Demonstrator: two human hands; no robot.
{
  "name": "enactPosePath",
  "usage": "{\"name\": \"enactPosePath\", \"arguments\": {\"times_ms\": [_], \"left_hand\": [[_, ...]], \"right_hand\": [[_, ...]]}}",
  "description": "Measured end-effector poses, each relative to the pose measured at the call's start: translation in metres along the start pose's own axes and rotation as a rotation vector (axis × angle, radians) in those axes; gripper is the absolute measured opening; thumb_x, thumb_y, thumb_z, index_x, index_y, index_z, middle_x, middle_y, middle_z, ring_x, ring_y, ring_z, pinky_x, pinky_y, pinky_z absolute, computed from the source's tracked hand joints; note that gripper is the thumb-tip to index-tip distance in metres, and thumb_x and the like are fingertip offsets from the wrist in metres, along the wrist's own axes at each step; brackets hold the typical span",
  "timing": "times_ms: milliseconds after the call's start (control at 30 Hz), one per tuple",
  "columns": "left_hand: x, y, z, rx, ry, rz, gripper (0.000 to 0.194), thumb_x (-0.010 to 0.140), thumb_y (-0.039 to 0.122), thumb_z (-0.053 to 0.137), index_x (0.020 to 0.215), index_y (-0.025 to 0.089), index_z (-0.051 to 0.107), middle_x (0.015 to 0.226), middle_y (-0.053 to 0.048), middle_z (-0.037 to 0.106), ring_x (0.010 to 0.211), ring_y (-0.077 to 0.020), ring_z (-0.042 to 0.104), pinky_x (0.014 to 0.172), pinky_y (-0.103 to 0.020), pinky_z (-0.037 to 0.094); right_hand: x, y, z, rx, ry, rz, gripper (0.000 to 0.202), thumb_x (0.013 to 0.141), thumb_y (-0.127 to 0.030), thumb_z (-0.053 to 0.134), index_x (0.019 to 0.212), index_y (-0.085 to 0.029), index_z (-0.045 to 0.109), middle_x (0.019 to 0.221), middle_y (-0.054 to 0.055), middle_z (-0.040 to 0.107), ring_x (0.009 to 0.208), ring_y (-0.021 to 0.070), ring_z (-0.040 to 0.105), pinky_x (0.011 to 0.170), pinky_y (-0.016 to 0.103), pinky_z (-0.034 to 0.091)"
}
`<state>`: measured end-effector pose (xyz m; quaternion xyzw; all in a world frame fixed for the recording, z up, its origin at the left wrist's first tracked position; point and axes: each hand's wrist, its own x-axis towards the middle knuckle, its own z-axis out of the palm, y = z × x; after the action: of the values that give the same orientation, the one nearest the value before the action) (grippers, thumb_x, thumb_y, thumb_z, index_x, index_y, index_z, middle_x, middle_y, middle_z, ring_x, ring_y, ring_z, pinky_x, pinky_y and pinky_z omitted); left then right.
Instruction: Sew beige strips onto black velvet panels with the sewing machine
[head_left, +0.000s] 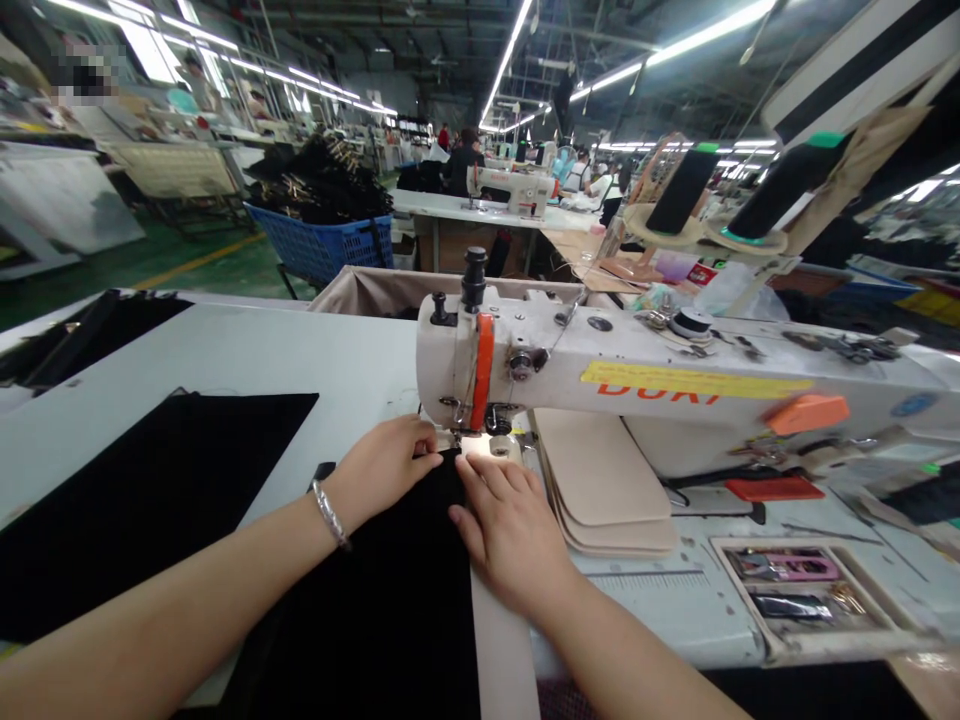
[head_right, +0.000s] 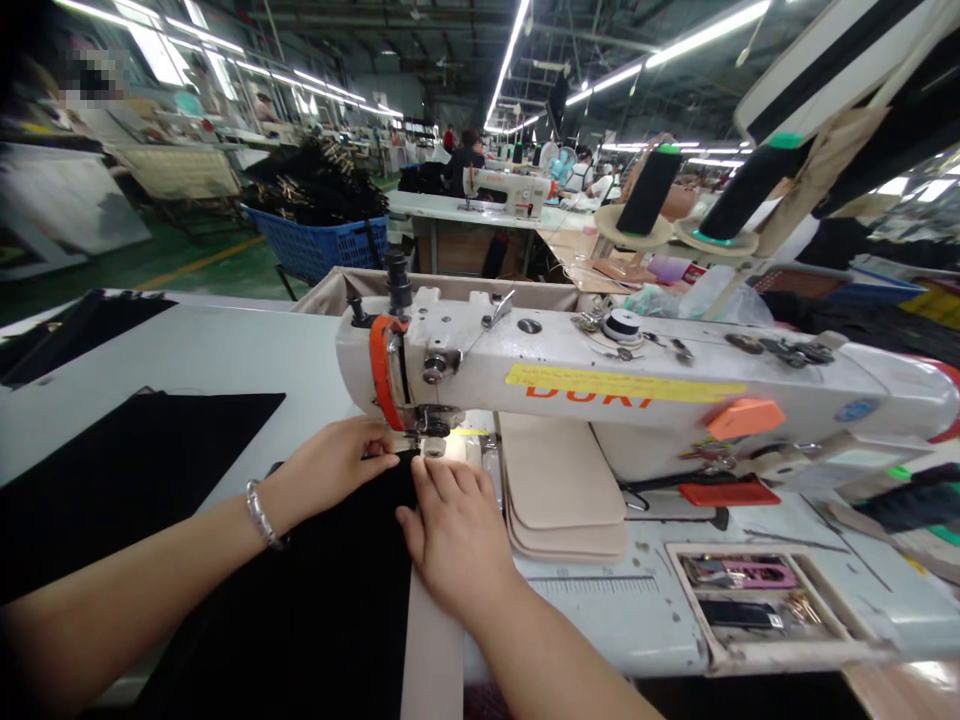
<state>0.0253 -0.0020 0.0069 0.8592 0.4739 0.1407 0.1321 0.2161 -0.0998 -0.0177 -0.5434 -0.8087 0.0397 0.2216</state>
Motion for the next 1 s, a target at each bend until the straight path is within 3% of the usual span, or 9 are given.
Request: {"name": "enactPosePath", "arguments": {"times_ms": [300,433,600,1000], "left_hand": [[0.011,-0.006,-0.001,0.030,-0.018,0.002,0.013,0.086,0.029,0.063,0.079,0.019,0.067,0.084,-0.005,0.069,0.076,-0.0214,0.064,0.068,-0.032,0.047],[-0.010,0.004,-0.001,0.077,0.009,0.168,0.012,0.091,0.024,0.059,0.097,0.019,0.068,0.106,-0.007,0.070,0.103,-0.0254,0.063,0.093,-0.039,0.048],[-0.043,0.011,0.012,0.132,-0.032,0.311,0.033,0.096,0.023,0.053,0.128,0.018,0.059,0.138,-0.011,0.057,0.131,-0.0261,0.050,0.115,-0.047,0.035],[-0.036,0.002,0.007,0.095,-0.105,0.275,0.038,0.098,0.023,0.051,0.136,0.016,0.053,0.144,-0.009,0.052,0.136,-0.0214,0.045,0.118,-0.045,0.034]], "right_hand": [[0.001,-0.001,-0.001,-0.008,-0.031,0.008,0.053,0.099,-0.039,0.052,0.147,-0.020,0.040,0.138,0.009,0.054,0.122,0.0290,0.046,0.103,0.046,0.036],[0.000,-0.001,-0.001,-0.006,-0.026,0.009,0.051,0.098,-0.040,0.054,0.144,-0.021,0.044,0.137,0.009,0.054,0.122,0.0288,0.046,0.104,0.046,0.036],[0.000,-0.002,-0.002,-0.001,-0.009,-0.007,0.044,0.097,-0.038,0.057,0.137,-0.022,0.049,0.135,0.008,0.055,0.122,0.0274,0.047,0.105,0.044,0.036],[-0.002,-0.004,-0.002,-0.008,-0.010,0.001,0.041,0.096,-0.036,0.058,0.134,-0.022,0.052,0.130,0.009,0.057,0.120,0.0286,0.049,0.102,0.046,0.041]]}}
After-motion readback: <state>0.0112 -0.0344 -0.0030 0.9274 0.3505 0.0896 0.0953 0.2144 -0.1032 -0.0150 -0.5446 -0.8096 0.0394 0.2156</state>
